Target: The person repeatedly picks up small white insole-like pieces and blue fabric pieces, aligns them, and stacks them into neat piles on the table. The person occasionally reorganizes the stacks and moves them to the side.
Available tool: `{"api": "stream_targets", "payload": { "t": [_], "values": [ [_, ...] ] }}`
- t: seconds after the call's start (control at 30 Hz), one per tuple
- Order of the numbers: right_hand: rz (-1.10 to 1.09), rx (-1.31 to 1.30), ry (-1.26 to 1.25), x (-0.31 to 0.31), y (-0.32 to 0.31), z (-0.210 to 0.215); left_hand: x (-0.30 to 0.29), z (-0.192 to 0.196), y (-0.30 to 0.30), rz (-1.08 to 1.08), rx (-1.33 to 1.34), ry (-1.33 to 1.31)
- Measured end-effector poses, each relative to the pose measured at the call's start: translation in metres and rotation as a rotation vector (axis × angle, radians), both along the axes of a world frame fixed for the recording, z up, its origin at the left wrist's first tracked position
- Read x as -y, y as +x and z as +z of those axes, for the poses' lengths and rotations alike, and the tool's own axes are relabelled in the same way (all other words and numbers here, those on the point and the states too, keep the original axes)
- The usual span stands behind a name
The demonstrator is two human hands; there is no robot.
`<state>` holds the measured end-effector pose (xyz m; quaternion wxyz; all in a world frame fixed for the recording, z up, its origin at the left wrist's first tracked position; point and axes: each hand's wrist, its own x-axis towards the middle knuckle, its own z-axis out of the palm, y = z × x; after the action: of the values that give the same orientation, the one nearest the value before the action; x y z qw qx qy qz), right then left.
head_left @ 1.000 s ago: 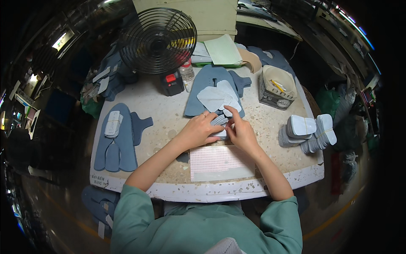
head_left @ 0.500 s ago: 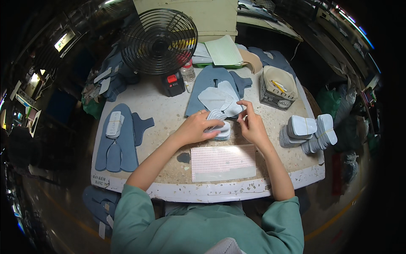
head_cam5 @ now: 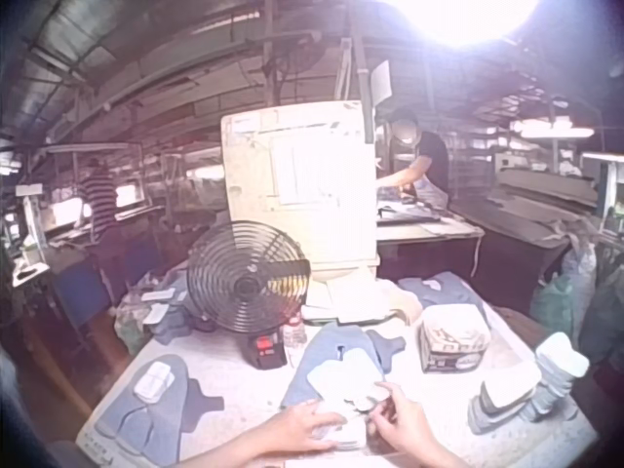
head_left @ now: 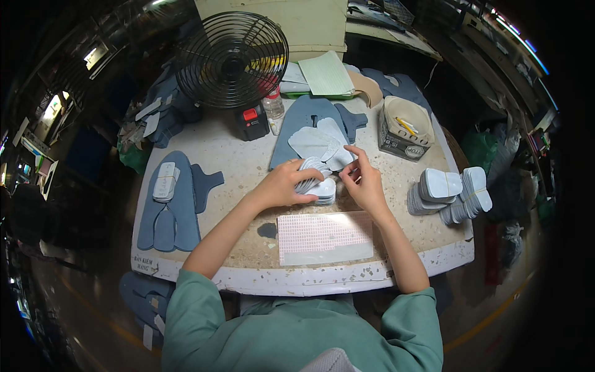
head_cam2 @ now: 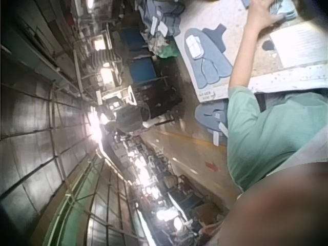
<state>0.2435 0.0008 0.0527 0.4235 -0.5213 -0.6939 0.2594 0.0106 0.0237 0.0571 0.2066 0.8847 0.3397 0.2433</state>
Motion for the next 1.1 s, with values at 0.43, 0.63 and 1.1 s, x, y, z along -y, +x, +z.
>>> {"api": "stream_targets", "payload": {
  "t": [0.43, 0.63, 1.1],
  "values": [
    [0.136, -0.612, -0.533, -0.003, -0.014, -0.017, 0.005, 0.016, 0.002, -0.013, 0.361, -0.216],
    [0.216, -0.549, -0.382, -0.007, 0.012, -0.002, 0.014, 0.046, -0.008, 0.053, -0.009, -0.195],
    [-0.562, 0.632, 0.131, -0.026, 0.072, -0.005, 0.032, 0.024, -0.001, -0.128, -0.463, -0.263]
  ]
}}
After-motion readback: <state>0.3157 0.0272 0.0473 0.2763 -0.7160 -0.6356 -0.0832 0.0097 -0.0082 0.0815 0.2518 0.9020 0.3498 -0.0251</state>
